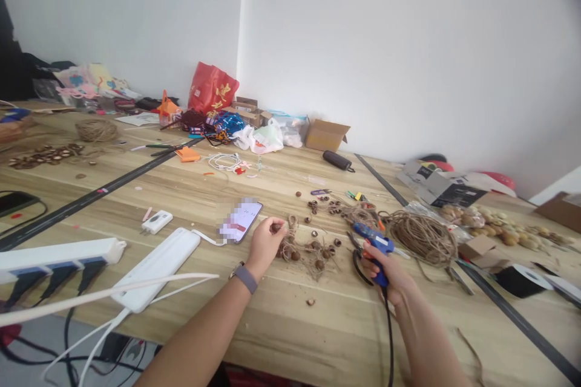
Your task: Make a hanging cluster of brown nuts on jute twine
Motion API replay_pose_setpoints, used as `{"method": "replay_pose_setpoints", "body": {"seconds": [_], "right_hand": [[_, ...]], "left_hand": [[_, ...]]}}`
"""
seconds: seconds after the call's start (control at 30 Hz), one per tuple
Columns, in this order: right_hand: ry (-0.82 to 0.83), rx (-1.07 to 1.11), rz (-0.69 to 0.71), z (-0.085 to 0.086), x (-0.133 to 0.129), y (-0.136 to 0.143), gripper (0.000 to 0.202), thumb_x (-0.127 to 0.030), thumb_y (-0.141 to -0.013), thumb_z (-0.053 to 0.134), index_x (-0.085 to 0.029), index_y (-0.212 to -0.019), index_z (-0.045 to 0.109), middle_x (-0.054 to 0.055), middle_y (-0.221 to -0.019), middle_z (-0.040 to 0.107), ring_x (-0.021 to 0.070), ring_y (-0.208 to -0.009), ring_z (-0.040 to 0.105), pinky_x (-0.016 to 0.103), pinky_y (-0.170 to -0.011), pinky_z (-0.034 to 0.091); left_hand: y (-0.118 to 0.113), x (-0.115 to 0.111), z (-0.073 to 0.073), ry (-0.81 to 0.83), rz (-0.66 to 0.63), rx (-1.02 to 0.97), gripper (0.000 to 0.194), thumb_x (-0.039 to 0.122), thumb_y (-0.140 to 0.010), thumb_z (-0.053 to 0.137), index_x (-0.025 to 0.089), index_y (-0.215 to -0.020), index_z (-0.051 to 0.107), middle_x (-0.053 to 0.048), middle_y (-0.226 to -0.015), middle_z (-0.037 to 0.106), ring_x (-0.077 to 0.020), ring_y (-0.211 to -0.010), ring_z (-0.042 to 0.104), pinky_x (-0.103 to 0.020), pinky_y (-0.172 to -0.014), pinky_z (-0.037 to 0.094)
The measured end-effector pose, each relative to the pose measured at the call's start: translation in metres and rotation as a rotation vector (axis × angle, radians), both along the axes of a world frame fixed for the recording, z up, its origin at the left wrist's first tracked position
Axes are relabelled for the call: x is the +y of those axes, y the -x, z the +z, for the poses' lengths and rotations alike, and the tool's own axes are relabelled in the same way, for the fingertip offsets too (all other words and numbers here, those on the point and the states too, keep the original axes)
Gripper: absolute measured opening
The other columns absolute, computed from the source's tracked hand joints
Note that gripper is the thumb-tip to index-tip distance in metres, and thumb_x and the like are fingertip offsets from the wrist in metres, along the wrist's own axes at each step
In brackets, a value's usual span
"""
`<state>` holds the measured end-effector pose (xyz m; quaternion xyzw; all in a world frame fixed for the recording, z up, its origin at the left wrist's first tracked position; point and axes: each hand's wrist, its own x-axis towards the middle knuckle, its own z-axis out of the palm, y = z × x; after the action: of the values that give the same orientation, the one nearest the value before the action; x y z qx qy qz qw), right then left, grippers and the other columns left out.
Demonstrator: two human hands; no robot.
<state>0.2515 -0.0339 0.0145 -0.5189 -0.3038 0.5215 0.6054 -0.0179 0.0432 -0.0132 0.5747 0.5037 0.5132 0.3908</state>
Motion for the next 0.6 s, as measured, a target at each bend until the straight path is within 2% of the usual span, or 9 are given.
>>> {"method": "replay_pose_setpoints", "body": {"seconds": [0.1, 0.17, 0.23, 0.3, 0.4, 0.47, 0.6], "right_hand": [[0.046, -0.024, -0.106, 0.009, -0.016, -0.023, 0.043, -0.031, -0.059, 0.092, -0.020, -0.074, 0.053, -0.010, -0.045, 0.043, 0.0036, -0.036, 0.038, 0.013, -0.031, 0.036], [0.086, -0.021, -0.197, 0.014, -0.029, -0.039, 0.040, -0.022, -0.058, 0.091, -0.020, -0.074, 0.054, -0.008, -0.050, 0.049, 0.0029, -0.036, 0.040, 0.012, -0.031, 0.037], [0.144, -0.034, -0.307, 0.015, -0.043, -0.055, 0.036, -0.015, -0.060, 0.088, -0.019, -0.073, 0.054, -0.007, -0.052, 0.052, 0.0020, -0.035, 0.040, 0.011, -0.031, 0.036], [0.209, -0.051, -0.353, 0.012, -0.055, -0.070, 0.035, -0.012, -0.064, 0.085, -0.020, -0.068, 0.051, -0.006, -0.050, 0.052, 0.0021, -0.033, 0.039, 0.011, -0.029, 0.035], [0.266, -0.063, -0.319, 0.002, -0.066, -0.089, 0.032, -0.012, -0.068, 0.082, -0.020, -0.067, 0.051, -0.005, -0.051, 0.055, 0.0031, -0.033, 0.042, 0.011, -0.030, 0.036], [0.300, -0.095, -0.309, -0.002, -0.069, -0.098, 0.030, -0.012, -0.069, 0.081, -0.019, -0.066, 0.053, -0.004, -0.051, 0.055, 0.0037, -0.033, 0.044, 0.011, -0.032, 0.039], [0.406, -0.052, -0.248, 0.006, -0.070, -0.102, 0.024, -0.012, -0.072, 0.079, -0.017, -0.065, 0.057, 0.000, -0.053, 0.058, 0.0063, -0.037, 0.052, 0.012, -0.038, 0.045]], "left_hand": [[0.001, -0.001, 0.000, -0.041, -0.007, 0.008, 0.008, 0.021, -0.082, 0.062, 0.017, -0.086, 0.068, -0.005, -0.086, 0.073, -0.0179, -0.081, 0.066, -0.030, -0.077, 0.050], [0.001, -0.001, -0.001, -0.070, -0.012, 0.015, 0.013, 0.026, -0.086, 0.059, 0.017, -0.085, 0.068, -0.005, -0.086, 0.073, -0.0186, -0.081, 0.066, -0.030, -0.077, 0.049], [0.002, 0.000, -0.003, -0.091, -0.009, 0.029, 0.019, 0.031, -0.089, 0.055, 0.018, -0.084, 0.067, -0.005, -0.085, 0.073, -0.0191, -0.081, 0.066, -0.031, -0.076, 0.048], [0.002, 0.000, -0.004, -0.101, 0.004, 0.048, 0.025, 0.035, -0.092, 0.051, 0.018, -0.082, 0.066, -0.005, -0.083, 0.072, -0.0195, -0.080, 0.065, -0.031, -0.075, 0.047], [0.002, 0.002, -0.005, -0.090, 0.021, 0.051, 0.027, 0.036, -0.093, 0.048, 0.018, -0.081, 0.065, -0.005, -0.079, 0.071, -0.0195, -0.077, 0.065, -0.031, -0.073, 0.047], [0.002, 0.003, -0.005, -0.076, 0.024, 0.023, 0.021, 0.033, -0.090, 0.051, 0.017, -0.085, 0.065, -0.005, -0.083, 0.071, -0.0189, -0.079, 0.065, -0.031, -0.075, 0.048], [0.001, 0.007, -0.005, -0.051, 0.057, 0.001, 0.014, 0.019, -0.083, 0.056, 0.017, -0.092, 0.066, -0.006, -0.091, 0.072, -0.0181, -0.085, 0.066, -0.031, -0.081, 0.049]]}}
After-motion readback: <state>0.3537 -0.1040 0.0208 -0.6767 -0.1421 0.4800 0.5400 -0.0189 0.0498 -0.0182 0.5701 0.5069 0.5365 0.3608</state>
